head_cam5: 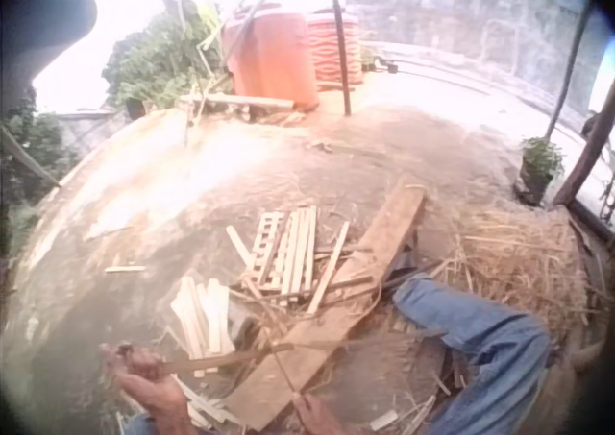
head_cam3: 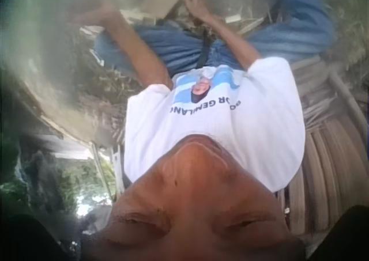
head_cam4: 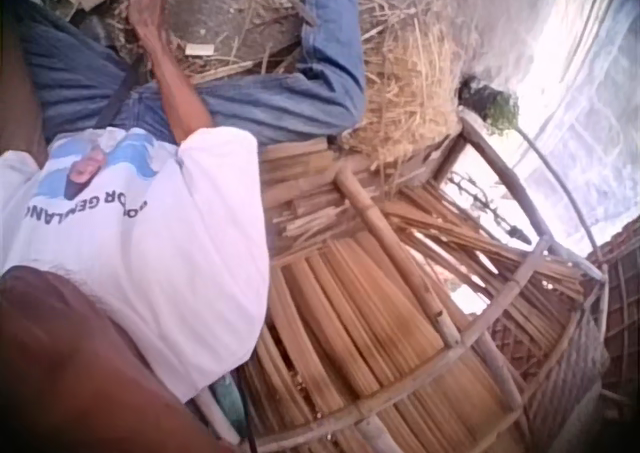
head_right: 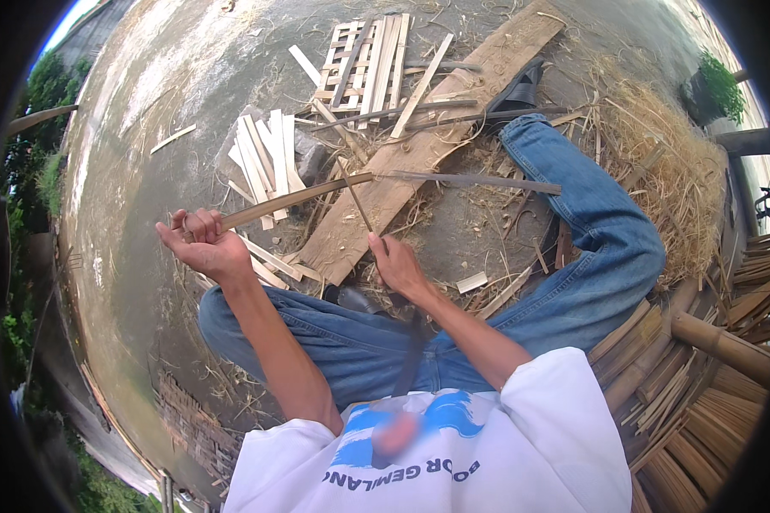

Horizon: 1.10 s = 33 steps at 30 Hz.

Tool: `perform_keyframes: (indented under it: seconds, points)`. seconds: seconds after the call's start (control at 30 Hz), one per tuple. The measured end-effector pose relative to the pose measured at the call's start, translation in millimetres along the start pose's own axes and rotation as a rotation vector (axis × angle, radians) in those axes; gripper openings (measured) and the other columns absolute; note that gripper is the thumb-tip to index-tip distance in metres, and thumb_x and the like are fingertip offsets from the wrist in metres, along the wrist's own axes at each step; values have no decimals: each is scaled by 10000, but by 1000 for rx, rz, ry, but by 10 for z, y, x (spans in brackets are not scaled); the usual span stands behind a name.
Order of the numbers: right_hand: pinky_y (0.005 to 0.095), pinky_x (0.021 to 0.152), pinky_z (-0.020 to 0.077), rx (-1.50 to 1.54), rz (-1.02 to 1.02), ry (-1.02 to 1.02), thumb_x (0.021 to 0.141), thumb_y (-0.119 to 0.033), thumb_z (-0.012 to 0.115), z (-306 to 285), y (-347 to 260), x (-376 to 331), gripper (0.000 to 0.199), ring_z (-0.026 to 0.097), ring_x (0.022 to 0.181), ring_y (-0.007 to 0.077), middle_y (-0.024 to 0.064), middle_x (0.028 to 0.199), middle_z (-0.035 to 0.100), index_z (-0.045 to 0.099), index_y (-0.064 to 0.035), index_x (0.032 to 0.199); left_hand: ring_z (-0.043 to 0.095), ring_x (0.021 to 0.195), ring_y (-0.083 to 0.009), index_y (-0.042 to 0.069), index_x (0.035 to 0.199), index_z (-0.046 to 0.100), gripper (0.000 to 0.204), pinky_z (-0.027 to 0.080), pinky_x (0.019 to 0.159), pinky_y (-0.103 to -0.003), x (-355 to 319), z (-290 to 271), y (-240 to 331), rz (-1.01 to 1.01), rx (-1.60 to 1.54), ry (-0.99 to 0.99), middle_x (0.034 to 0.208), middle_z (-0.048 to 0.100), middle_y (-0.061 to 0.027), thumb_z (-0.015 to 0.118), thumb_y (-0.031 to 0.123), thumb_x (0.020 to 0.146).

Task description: The person sits on the ground and uses a knife to shave thin strips from small wooden sticks. They repeatedly hold a stick in one hand and use the knife in the other to peel off thin layers, creating a pile of wood shavings.

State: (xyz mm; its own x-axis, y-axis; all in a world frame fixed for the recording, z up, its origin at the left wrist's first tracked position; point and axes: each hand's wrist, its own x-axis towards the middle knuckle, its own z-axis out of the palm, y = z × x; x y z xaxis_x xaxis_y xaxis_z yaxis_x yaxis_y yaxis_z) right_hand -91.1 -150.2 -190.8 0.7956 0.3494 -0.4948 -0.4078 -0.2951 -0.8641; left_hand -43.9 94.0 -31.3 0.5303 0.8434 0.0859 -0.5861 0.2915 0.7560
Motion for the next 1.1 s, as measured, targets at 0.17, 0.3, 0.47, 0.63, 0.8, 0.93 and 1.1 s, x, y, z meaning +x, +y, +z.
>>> perform_keyframes:
  seconds: [0.17, 0.3, 0.47, 0.63, 0.8, 0.93, 1.1]
  points:
    - [382, 501, 495, -202, -172, 132, 1070, -549, 419, 11, 188, 64, 609, 653, 517, 208, 104, 610, 595, 567, 9, 879, 144, 508, -80, 68, 856, 559, 429, 191, 522, -271, -17, -11, -39, -43, -12, -22, 557, 160, 67, 429, 384, 1114]
    - [375, 496, 511, -155, 128, 221, 1051, -589, 433, -178, 719, 347, 641, 649, 506, 205, 102, 645, 606, 592, 17, 918, 159, 521, -85, 80, 864, 560, 433, 212, 542, -278, 4, 34, -19, -42, 12, -23, 559, 164, 63, 443, 420, 1105]
    - [341, 482, 517, -46, 198, 145, 1008, -636, 500, -399, 488, 254, 657, 618, 477, 171, 68, 647, 591, 549, 6, 875, 227, 559, -101, 58, 915, 553, 455, 244, 579, -290, 4, 81, 142, -87, -23, -87, 596, 208, 42, 464, 472, 1083]
    - [357, 654, 527, -311, -24, 176, 876, -690, 667, -468, 233, 140, 722, 658, 680, 228, 101, 732, 625, 632, 27, 958, 304, 624, -116, 50, 1020, 506, 377, 283, 615, -297, 86, 260, 359, -265, 113, -113, 677, 294, 16, 537, 426, 1035]
    - [324, 661, 492, -1, -209, 72, 831, -602, 782, -357, -265, 0, 621, 589, 705, 137, 47, 732, 611, 635, -11, 952, 393, 669, -147, 20, 1095, 482, 404, 393, 686, -317, 199, 152, 282, -421, -39, -213, 734, 373, -7, 684, 345, 962]
    - [305, 616, 473, 144, -199, 157, 881, -468, 799, -287, -279, -37, 476, 564, 649, 119, 6, 689, 587, 607, -34, 898, 622, 941, -233, -42, 1290, 460, 596, 501, 981, -393, -201, 312, -43, -505, 21, -198, 964, 613, -115, 745, 352, 947]
    - [328, 622, 470, 153, -123, 225, 899, -464, 775, -279, -468, -92, 483, 566, 661, 135, 30, 692, 586, 598, -15, 917, 700, 930, -205, -59, 1309, 537, 420, 595, 875, -360, -813, 99, -609, -638, 433, -560, 1047, 693, -120, 644, 235, 1030]
